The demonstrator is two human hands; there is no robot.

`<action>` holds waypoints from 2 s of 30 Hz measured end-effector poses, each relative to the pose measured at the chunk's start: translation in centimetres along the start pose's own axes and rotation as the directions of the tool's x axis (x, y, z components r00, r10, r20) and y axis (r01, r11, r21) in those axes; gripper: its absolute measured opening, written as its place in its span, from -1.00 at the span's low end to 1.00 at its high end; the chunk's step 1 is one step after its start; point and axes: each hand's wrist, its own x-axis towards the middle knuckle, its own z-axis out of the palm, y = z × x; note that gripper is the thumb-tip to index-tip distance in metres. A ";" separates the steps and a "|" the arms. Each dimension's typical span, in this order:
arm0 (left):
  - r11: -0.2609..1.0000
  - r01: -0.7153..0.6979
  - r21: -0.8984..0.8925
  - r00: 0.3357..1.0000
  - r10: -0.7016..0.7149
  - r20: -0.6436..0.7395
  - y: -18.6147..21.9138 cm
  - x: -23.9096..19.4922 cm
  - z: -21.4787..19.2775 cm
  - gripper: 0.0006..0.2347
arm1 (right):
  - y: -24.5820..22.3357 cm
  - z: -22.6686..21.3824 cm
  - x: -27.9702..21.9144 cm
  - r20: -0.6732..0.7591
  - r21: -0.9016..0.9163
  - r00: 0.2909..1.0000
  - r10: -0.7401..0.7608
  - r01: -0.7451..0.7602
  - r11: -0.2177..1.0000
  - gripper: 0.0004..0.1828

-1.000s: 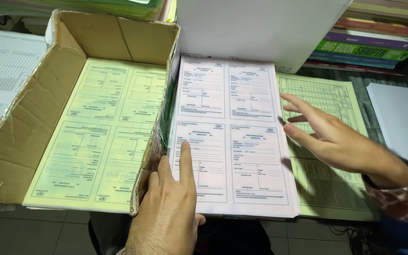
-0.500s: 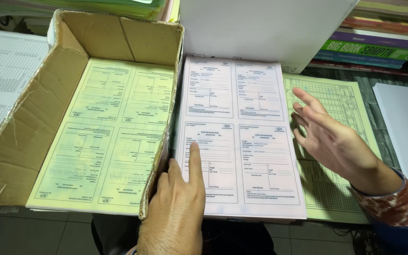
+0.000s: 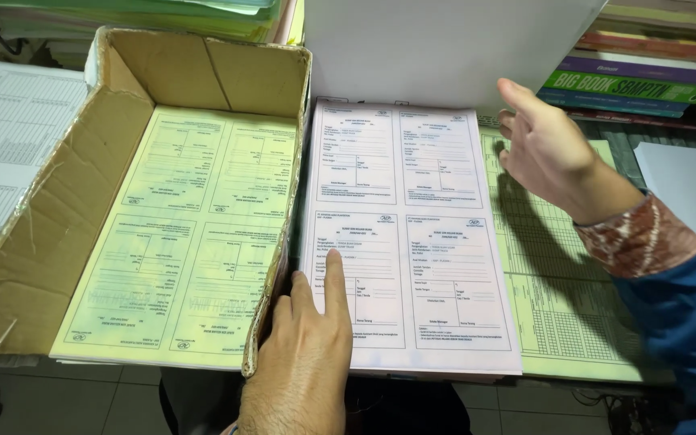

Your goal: Sorting and organizing various printed forms into stacks and boxes

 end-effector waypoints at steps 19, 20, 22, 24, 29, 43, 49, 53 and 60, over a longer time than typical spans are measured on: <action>0.958 -0.281 0.056 0.892 0.282 -0.354 1.5 -2.4 -2.3 0.06 | 1.8 -0.9 1.0 0.023 0.253 1.000 -0.008 0.002 0.967 0.11; 0.956 -0.288 0.057 0.889 0.289 -0.354 2.9 -2.2 -2.7 0.06 | 1.7 -1.1 1.1 0.015 0.255 1.000 -0.008 0.004 0.967 0.11; 0.746 -0.664 -0.047 0.629 0.523 -0.575 5.8 -2.1 -3.2 -0.63 | 1.9 -1.1 1.0 -0.004 0.208 1.000 0.001 -0.001 0.978 0.15; 0.623 -0.777 -0.092 0.559 0.616 -0.555 7.0 -0.5 -2.8 -0.66 | 2.3 -1.3 1.4 -0.005 0.218 1.000 0.004 -0.003 0.976 0.16; 0.462 -0.883 -0.089 0.438 0.738 -0.513 8.9 2.5 -1.8 -0.81 | 2.6 -1.1 1.8 0.019 0.248 1.000 0.011 -0.016 0.969 0.21; 0.484 -0.871 -0.083 0.442 0.699 -0.562 9.4 2.7 -0.3 -0.88 | 2.0 -0.4 1.2 0.032 0.292 0.999 -0.025 0.014 0.956 -0.01; 0.482 -0.876 -0.008 0.408 0.733 -0.545 9.4 2.8 0.4 -0.90 | 1.8 0.0 1.0 0.018 0.271 1.000 -0.001 -0.004 0.963 -0.05; 0.483 -0.875 0.014 0.403 0.744 -0.533 9.5 2.9 0.2 -0.88 | 1.6 0.0 0.9 0.028 0.270 1.000 -0.003 -0.005 0.963 -0.06; 0.512 -0.857 0.057 0.298 0.583 -0.756 6.9 -2.2 -4.0 -0.91 | 2.5 -1.0 2.2 -0.043 0.200 0.999 -0.022 0.030 0.979 -0.08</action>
